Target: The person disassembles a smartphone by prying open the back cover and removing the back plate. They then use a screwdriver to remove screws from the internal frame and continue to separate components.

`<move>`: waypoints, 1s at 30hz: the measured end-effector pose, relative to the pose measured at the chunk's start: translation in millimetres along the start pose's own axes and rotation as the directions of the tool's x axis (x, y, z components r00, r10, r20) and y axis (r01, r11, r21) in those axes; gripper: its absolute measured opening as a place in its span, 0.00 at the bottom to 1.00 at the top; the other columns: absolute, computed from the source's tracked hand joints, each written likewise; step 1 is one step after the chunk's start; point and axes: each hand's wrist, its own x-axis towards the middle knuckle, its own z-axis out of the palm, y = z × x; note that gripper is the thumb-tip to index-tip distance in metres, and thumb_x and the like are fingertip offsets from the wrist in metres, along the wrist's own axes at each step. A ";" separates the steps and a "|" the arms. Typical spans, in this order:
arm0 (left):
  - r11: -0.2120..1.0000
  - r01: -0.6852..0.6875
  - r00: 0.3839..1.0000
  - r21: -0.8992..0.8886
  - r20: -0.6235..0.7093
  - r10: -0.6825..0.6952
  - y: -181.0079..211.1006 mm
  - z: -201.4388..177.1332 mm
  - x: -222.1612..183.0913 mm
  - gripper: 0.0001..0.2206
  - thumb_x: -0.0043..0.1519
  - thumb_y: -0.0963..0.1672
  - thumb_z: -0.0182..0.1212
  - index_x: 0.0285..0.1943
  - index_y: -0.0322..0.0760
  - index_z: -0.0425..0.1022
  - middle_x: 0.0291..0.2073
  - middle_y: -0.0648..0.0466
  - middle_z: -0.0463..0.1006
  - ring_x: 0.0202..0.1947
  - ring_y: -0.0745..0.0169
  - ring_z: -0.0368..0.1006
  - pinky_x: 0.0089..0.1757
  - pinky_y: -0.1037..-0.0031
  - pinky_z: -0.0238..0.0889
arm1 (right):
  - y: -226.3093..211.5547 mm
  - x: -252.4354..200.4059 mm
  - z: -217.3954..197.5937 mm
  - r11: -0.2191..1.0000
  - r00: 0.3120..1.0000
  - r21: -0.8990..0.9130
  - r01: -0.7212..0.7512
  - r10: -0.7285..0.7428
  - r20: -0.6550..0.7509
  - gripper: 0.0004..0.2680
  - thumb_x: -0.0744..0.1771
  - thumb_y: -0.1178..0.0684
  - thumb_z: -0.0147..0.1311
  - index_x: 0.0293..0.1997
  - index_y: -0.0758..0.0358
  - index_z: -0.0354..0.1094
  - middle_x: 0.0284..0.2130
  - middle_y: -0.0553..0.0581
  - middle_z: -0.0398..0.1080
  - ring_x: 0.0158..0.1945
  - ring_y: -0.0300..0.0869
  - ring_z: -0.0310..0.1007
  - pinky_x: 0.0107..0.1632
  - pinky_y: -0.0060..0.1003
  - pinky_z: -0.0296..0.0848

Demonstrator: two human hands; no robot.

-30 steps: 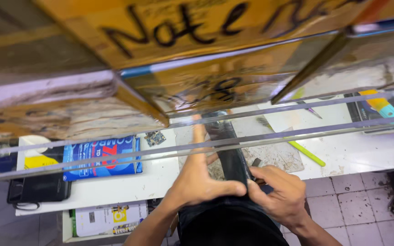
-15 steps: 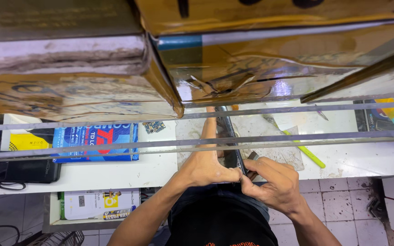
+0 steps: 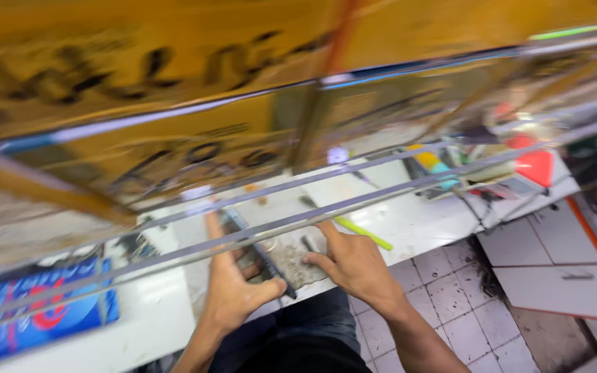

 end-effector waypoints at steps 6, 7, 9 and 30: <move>0.998 0.017 0.999 -0.061 -0.044 -0.020 -3.6 33.5 -5.3 0.67 0.36 0.32 0.66 0.80 0.54 0.17 0.62 0.44 0.56 0.45 0.49 0.71 0.36 0.59 0.78 | 81.8 -52.4 -120.4 0.941 0.199 0.047 0.336 -0.022 -0.980 0.01 0.68 0.62 0.55 0.39 0.67 0.69 0.29 0.56 0.71 0.30 0.38 0.68 0.35 0.32 0.66; 0.998 0.017 0.999 -0.064 -0.048 -0.020 -5.0 33.4 -7.1 0.67 0.36 0.31 0.66 0.80 0.55 0.17 0.64 0.46 0.54 0.46 0.49 0.70 0.36 0.59 0.78 | 99.3 -43.2 -149.0 0.928 -0.176 -0.026 0.372 0.043 -0.983 0.08 0.74 0.61 0.58 0.40 0.71 0.64 0.29 0.56 0.67 0.29 0.37 0.62 0.33 0.31 0.62; 0.997 0.017 0.998 -0.070 -0.051 -0.020 -7.0 34.6 -9.3 0.67 0.35 0.31 0.65 0.80 0.55 0.18 0.66 0.50 0.51 0.46 0.50 0.70 0.35 0.60 0.78 | 140.5 -45.1 -211.0 0.905 -0.142 -0.072 0.420 -0.013 -0.990 0.09 0.74 0.55 0.53 0.43 0.71 0.59 0.31 0.53 0.65 0.29 0.35 0.59 0.32 0.29 0.59; 1.000 0.003 0.991 -0.023 -0.131 -0.006 0.3 52.3 -13.7 0.67 0.33 0.33 0.69 0.79 0.56 0.24 0.63 0.45 0.57 0.46 0.44 0.72 0.41 0.53 0.76 | 94.5 -100.6 -187.4 -0.304 0.581 0.616 0.727 -0.206 -0.788 0.28 0.69 0.41 0.51 0.75 0.50 0.37 0.42 0.75 0.71 0.31 0.55 0.78 0.26 0.43 0.80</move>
